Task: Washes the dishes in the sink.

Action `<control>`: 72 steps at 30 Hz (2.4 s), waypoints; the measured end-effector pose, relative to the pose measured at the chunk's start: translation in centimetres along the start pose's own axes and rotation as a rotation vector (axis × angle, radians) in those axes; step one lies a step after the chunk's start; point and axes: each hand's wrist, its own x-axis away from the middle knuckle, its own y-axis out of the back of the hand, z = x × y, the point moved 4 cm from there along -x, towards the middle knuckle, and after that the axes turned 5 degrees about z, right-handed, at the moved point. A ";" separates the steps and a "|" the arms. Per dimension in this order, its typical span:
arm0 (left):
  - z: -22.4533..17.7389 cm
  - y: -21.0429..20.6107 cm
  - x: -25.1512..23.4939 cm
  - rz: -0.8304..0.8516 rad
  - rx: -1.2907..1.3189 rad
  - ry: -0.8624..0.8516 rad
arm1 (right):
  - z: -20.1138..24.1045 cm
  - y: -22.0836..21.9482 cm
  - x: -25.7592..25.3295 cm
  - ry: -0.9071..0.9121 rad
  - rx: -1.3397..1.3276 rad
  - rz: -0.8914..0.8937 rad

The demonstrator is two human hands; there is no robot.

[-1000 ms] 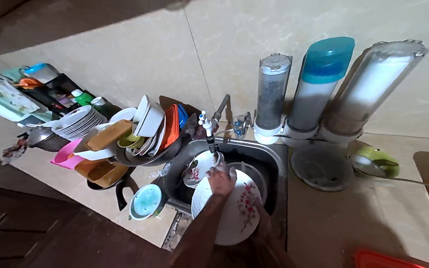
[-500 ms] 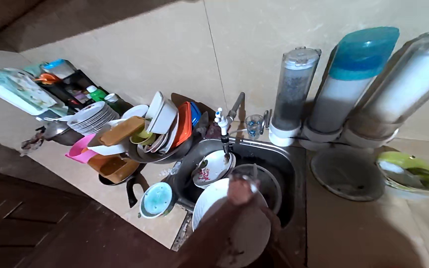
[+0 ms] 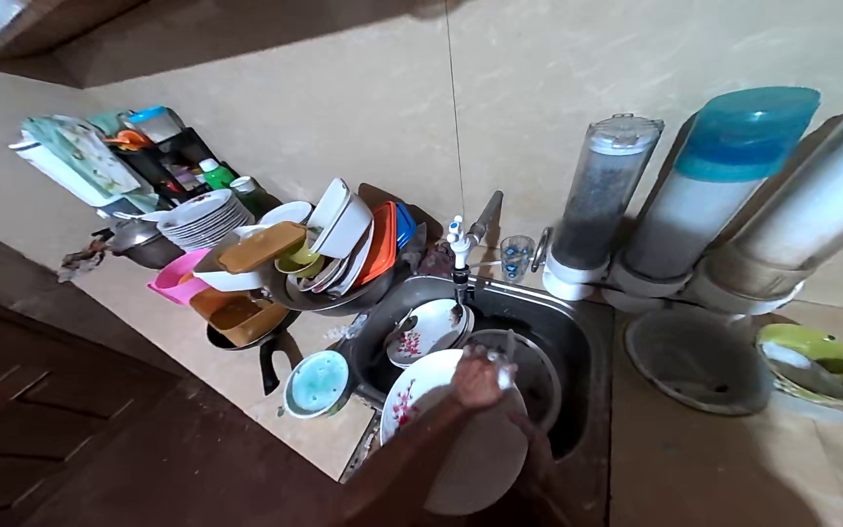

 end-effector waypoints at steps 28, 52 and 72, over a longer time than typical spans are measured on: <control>1.3 1.0 5.3 -0.153 0.033 0.157 | 1.4 0.5 -0.9 0.212 -0.149 0.078; 1.0 0.6 2.7 -0.301 0.171 0.230 | 1.3 1.6 -1.5 0.186 -0.090 0.165; -0.7 0.1 0.7 -0.107 0.053 0.231 | 2.1 2.0 -2.1 0.241 -0.032 0.073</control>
